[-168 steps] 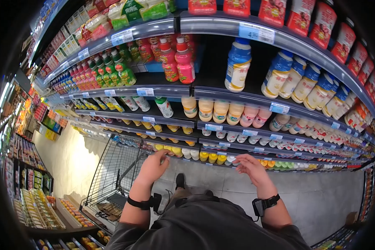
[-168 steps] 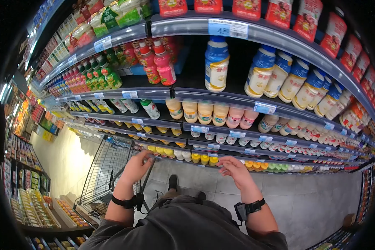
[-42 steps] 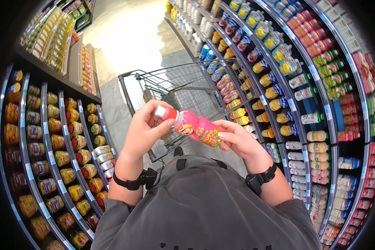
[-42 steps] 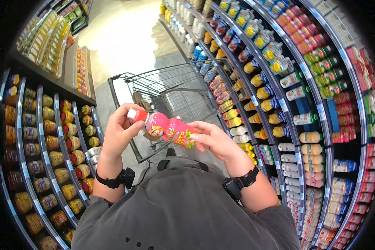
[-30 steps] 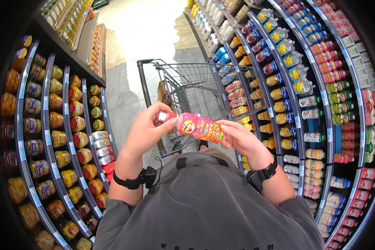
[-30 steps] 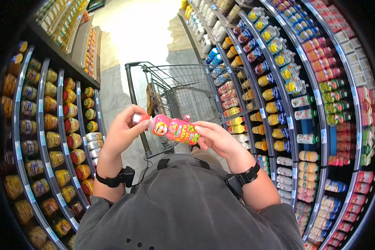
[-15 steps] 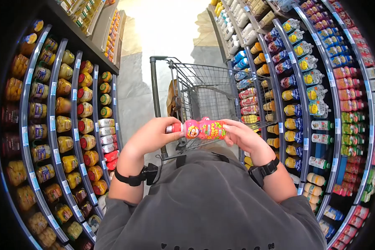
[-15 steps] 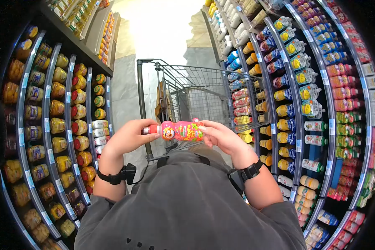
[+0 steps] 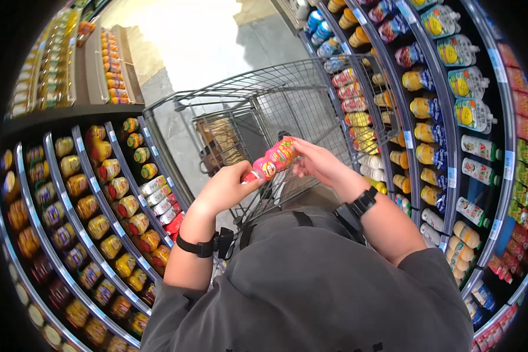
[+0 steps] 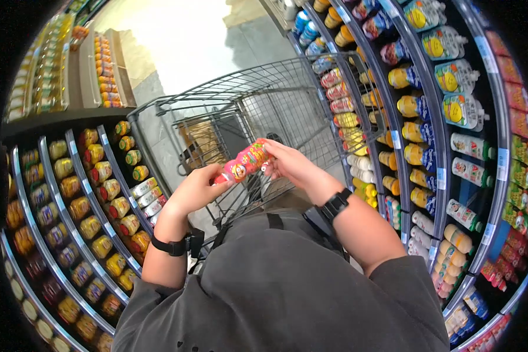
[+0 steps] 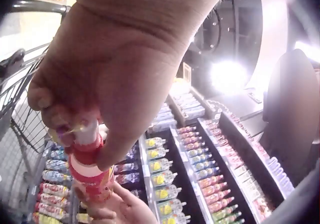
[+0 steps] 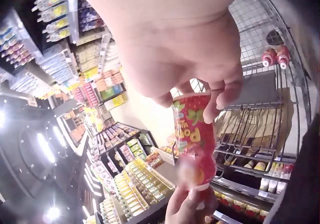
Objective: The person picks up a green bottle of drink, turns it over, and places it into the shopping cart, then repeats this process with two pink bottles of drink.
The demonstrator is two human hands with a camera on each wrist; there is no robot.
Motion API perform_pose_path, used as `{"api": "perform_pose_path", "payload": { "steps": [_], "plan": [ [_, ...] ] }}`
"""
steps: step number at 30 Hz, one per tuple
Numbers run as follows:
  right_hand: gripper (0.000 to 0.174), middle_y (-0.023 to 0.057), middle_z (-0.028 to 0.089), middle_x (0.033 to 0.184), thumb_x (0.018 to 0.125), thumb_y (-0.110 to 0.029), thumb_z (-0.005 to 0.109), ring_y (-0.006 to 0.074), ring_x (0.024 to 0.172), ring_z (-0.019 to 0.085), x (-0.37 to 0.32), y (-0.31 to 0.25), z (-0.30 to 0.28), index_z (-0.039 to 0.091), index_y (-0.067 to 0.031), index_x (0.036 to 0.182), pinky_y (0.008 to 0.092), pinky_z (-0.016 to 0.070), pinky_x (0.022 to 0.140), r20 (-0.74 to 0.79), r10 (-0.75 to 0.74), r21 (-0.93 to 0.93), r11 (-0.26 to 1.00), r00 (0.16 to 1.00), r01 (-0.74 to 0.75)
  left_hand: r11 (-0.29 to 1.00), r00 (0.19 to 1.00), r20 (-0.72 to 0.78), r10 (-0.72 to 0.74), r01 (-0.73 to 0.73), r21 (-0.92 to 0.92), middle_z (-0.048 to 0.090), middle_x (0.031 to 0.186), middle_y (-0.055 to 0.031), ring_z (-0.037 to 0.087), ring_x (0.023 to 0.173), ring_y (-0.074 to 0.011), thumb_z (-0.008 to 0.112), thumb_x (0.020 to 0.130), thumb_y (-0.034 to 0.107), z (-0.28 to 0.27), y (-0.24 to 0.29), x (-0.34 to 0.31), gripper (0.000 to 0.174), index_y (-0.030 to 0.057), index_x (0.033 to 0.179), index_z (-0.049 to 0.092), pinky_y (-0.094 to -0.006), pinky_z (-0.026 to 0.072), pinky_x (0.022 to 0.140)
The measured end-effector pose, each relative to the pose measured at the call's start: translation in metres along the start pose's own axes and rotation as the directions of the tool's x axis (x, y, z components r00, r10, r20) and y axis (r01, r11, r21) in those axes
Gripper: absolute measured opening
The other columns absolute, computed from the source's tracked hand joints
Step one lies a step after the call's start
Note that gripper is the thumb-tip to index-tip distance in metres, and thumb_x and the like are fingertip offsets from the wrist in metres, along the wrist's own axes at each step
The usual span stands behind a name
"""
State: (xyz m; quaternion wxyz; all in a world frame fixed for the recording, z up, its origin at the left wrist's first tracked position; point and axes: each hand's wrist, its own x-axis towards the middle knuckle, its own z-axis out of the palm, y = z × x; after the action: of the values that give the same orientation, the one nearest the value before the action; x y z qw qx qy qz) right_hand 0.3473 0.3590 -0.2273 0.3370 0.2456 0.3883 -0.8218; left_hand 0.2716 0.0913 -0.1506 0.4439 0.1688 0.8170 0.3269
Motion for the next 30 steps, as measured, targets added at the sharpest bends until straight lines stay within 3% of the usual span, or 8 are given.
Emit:
{"api": "perform_pose_path", "payload": {
  "steps": [6, 7, 10, 12, 16, 20, 24, 30],
  "plan": [
    [0.039, 0.0057, 0.065, 0.107, 0.110, -0.036, 0.049, 0.0139, 0.082, 0.065, 0.095, 0.043, -0.066, 0.050, -0.0120, 0.140, 0.0265, 0.0527, 0.062, -0.152, 0.033, 0.099, 0.995, 0.988, -0.018, 0.972, 0.992, -0.043, -0.118, 0.124, 0.197, 0.070, 0.084, -0.0225, 0.070, 0.080, -0.0358, 0.073, 0.093, 0.035, 0.034, -0.027, 0.103, 0.038, -0.0007, 0.104, 0.068, -0.0423, 0.0539, 0.074],
    [0.038, 0.0070, 0.066, 0.108, 0.108, -0.035, 0.053, 0.0162, 0.081, 0.065, 0.107, 0.048, -0.076, 0.050, -0.0102, 0.137, 0.0275, 0.0539, 0.063, -0.170, 0.055, 0.134, 0.990, 0.984, -0.033, 0.971, 0.989, -0.055, -0.135, 0.143, 0.191, 0.069, 0.087, -0.0264, 0.069, 0.085, -0.0429, 0.071, 0.093, 0.036, 0.041, -0.035, 0.119, 0.039, -0.0012, 0.102, 0.067, -0.0450, 0.0540, 0.076],
    [0.046, 0.0088, 0.064, 0.115, 0.107, -0.029, 0.054, 0.0175, 0.091, 0.064, 0.149, 0.069, -0.108, 0.046, -0.0089, 0.148, 0.0295, 0.0559, 0.065, -0.275, 0.149, 0.108, 0.986, 0.950, -0.124, 0.952, 0.971, -0.062, -0.230, 0.238, 0.194, 0.071, 0.094, -0.0293, 0.070, 0.095, -0.0465, 0.069, 0.092, 0.040, 0.064, -0.061, 0.165, 0.042, -0.0008, 0.104, 0.068, -0.0503, 0.0550, 0.083],
    [0.043, 0.0079, 0.064, 0.120, 0.108, -0.022, 0.053, 0.0174, 0.103, 0.065, 0.159, 0.069, -0.117, 0.050, -0.0068, 0.148, 0.0308, 0.0570, 0.078, -0.311, 0.191, 0.155, 0.977, 0.931, -0.148, 0.933, 0.959, -0.021, -0.283, 0.280, 0.228, 0.072, 0.097, -0.0292, 0.070, 0.097, -0.0467, 0.068, 0.092, 0.042, 0.075, -0.080, 0.190, 0.045, -0.0010, 0.105, 0.069, -0.0509, 0.0547, 0.086],
    [0.039, 0.0090, 0.064, 0.122, 0.107, -0.020, 0.051, 0.0176, 0.102, 0.065, 0.187, 0.081, -0.132, 0.057, -0.0050, 0.143, 0.0328, 0.0582, 0.079, -0.274, 0.237, 0.170, 0.966, 0.932, -0.196, 0.897, 0.930, -0.095, -0.355, 0.368, 0.247, 0.072, 0.100, -0.0304, 0.070, 0.101, -0.0463, 0.069, 0.093, 0.044, 0.100, -0.108, 0.229, 0.048, -0.0032, 0.105, 0.069, -0.0490, 0.0546, 0.088],
    [0.056, 0.0108, 0.065, 0.121, 0.099, -0.026, 0.053, 0.0194, 0.097, 0.064, 0.210, 0.104, -0.137, 0.050, -0.0102, 0.153, 0.0298, 0.0572, 0.071, -0.255, 0.251, 0.001, 0.966, 0.934, -0.259, 0.843, 0.895, -0.093, -0.437, 0.443, 0.304, 0.072, 0.106, -0.0305, 0.070, 0.106, -0.0449, 0.066, 0.094, 0.048, 0.120, -0.129, 0.254, 0.053, -0.0032, 0.108, 0.070, -0.0488, 0.0544, 0.093],
    [0.061, 0.0172, 0.066, 0.127, 0.099, -0.026, 0.050, 0.0228, 0.092, 0.067, 0.216, 0.113, -0.143, 0.042, -0.0160, 0.159, 0.0366, 0.0582, 0.061, -0.235, 0.377, -0.131, 0.901, 0.896, -0.413, 0.830, 0.886, -0.067, -0.459, 0.454, 0.325, 0.072, 0.108, -0.0302, 0.070, 0.108, -0.0444, 0.064, 0.094, 0.047, 0.135, -0.140, 0.267, 0.052, -0.0023, 0.111, 0.070, -0.0488, 0.0541, 0.095],
    [0.071, 0.0162, 0.070, 0.113, 0.097, -0.024, 0.051, 0.0228, 0.082, 0.072, 0.220, 0.130, -0.145, 0.031, -0.0185, 0.165, 0.0381, 0.0600, 0.059, -0.238, 0.273, -0.147, 0.939, 0.932, -0.312, 0.779, 0.841, -0.052, -0.539, 0.521, 0.349, 0.072, 0.114, -0.0298, 0.069, 0.112, -0.0432, 0.061, 0.095, 0.047, 0.152, -0.146, 0.293, 0.054, -0.0023, 0.115, 0.069, -0.0489, 0.0537, 0.097]
  ]
}}
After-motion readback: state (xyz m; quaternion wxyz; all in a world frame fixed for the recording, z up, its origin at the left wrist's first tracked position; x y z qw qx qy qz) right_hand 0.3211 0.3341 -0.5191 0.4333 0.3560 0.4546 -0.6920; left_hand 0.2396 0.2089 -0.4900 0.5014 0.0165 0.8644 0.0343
